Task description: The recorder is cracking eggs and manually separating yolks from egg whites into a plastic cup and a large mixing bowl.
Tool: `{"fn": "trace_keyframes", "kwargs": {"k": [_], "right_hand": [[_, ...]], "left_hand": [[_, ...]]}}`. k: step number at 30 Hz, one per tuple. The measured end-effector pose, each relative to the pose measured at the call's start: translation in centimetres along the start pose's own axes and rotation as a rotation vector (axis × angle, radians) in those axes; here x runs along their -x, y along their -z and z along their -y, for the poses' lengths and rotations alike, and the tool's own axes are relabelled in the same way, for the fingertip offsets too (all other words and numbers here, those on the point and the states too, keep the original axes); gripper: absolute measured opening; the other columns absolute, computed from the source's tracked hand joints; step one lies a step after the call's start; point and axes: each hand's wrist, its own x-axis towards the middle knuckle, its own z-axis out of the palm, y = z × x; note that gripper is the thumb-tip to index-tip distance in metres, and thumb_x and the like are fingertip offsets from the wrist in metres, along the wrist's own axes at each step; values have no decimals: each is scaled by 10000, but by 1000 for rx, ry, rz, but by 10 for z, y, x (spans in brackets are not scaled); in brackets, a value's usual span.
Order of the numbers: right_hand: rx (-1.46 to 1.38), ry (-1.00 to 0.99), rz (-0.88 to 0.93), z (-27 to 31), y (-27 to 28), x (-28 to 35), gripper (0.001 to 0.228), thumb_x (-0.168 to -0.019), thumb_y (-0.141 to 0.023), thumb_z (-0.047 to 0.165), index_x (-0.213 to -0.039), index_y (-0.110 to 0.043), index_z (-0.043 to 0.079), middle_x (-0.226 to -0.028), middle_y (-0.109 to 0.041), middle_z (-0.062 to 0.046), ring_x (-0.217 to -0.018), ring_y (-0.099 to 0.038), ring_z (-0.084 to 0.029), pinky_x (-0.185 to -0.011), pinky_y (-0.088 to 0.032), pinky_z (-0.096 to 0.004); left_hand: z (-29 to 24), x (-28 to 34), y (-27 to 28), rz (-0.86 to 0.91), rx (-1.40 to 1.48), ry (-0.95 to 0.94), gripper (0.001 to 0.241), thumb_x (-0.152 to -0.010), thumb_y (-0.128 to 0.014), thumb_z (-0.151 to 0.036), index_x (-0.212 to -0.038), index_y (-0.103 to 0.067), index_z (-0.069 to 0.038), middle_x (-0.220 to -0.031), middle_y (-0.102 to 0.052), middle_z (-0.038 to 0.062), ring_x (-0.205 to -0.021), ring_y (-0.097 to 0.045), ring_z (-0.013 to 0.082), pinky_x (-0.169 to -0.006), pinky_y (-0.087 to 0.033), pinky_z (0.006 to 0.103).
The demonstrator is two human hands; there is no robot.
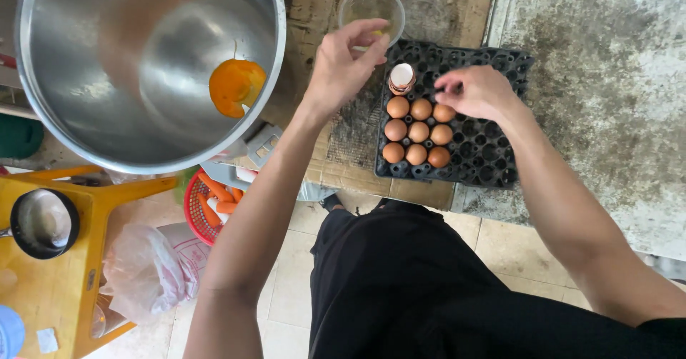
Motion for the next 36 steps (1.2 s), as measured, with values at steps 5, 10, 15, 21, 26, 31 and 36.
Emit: {"fn": "trace_keyframes", "kwargs": {"k": [5, 10, 15, 21, 26, 31, 36], "right_hand": [[329, -15, 146, -28, -23, 10, 510, -809, -837, 536, -1237, -759, 270, -1062, -775, -62, -967, -731, -285, -850, -592, -443], [57, -145, 118, -27, -27, 18, 651, -763, -838, 570, -1271, -730, 176, -942, -799, -96, -754, -788, -233, -762, -624, -364], [-300, -96, -8, 17, 11, 21, 385, -872, -833, 293, -1207, -790, 107, -918, -807, -101, -756, -751, -172, -693, -603, -315], [-641, 621, -192, 151, 62, 7, 490, -950, -792, 51, -1415, -638, 34, -1354, -679, -128, -1169, -732, -209, -983, -640, -282], [-324, 967, -374, 239, 57, -15, 489, -970, -833, 29, -1422, -647, 40, -1421, -658, -149, -1243, -715, -266, -1035, -645, -332], [-41, 1133, -483, 261, 51, -25, 522, -935, -865, 31, -1413, -655, 34, -1445, -659, -155, -1302, -690, -309, -1117, -595, -384], [-86, 1104, -477, 252, 46, -38, 529, -964, -862, 35, -1447, -646, 38, -1478, -644, -154, -1337, -679, -302, -1159, -585, -355]], "left_hand": [[-10, -5, 0, 19, 25, -37, 376, -990, -711, -217, -1303, -675, -12, -1054, -778, 118, -889, -801, 158, -769, -658, 267], [-30, -4, 8, 26, 9, -66, 375, -1000, -706, -220, -1308, -672, -8, -1070, -787, 117, -898, -801, 154, -787, -654, 265], [-64, 9, 41, 2, 60, -202, 340, -1053, -692, -179, -1338, -655, 2, -1126, -778, 114, -977, -785, 133, -862, -655, 263], [-70, 21, 112, -250, 47, -238, 281, -1088, -673, -151, -1306, -694, 26, -1091, -784, 103, -930, -763, 124, -837, -642, 254], [-46, 35, 146, -360, 61, -146, 271, -1057, -674, -157, -1261, -703, 20, -1044, -793, 88, -886, -779, 119, -795, -651, 249], [-46, 41, 150, -386, 28, -112, 277, -1028, -683, -160, -1236, -710, 20, -1015, -800, 89, -874, -790, 123, -769, -645, 245], [-54, 41, 147, -441, -87, -129, 290, -1008, -711, -187, -1211, -737, 19, -969, -820, 95, -886, -811, 121, -808, -635, 244]]}}
